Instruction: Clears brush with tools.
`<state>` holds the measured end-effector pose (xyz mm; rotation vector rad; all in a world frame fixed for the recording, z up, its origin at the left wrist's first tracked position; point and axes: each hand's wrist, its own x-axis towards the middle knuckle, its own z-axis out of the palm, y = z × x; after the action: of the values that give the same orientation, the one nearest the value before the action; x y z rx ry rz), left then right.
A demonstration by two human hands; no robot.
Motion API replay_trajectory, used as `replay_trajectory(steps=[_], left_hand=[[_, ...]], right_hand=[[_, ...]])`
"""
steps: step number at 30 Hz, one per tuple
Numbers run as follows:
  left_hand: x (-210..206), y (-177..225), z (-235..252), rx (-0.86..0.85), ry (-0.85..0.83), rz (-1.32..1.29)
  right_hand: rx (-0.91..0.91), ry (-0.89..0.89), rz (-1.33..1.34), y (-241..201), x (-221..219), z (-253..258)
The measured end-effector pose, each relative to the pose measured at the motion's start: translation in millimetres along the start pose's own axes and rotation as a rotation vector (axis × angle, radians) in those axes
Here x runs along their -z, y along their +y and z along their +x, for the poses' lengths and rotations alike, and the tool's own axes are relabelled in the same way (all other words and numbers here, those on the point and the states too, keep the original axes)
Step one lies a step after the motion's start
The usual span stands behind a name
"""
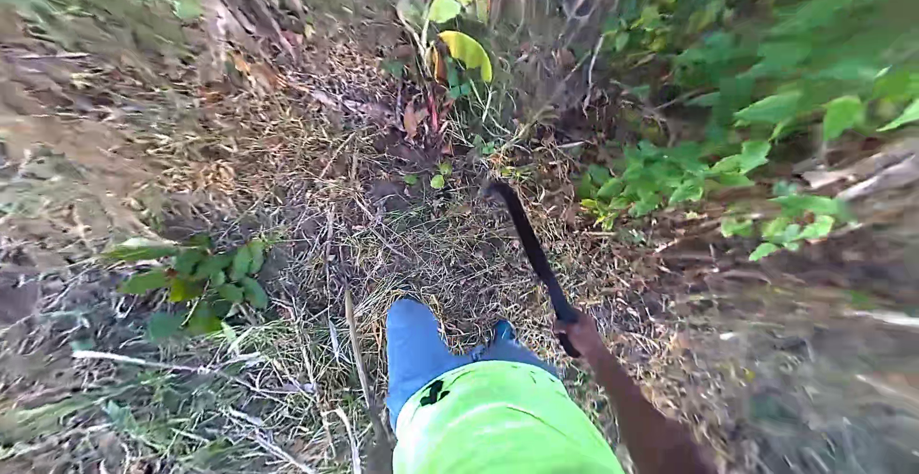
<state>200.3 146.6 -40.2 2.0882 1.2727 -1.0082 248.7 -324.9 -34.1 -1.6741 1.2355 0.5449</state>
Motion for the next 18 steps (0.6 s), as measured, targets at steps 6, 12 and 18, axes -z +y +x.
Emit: replay_trajectory(steps=[6,12,18], left_hand=[[98,90,143,-0.260,0.007,0.097],[179,239,178,-0.500,0.049,0.411],[165,334,171,-0.771,-0.019,0.610]], right_hand=[[-0.310,0.106,0.016,-39,-51,-45],[-0.479,0.164,0.061,-6,-109,-89],[-0.591,0.263,0.250,-11,-131,-107]])
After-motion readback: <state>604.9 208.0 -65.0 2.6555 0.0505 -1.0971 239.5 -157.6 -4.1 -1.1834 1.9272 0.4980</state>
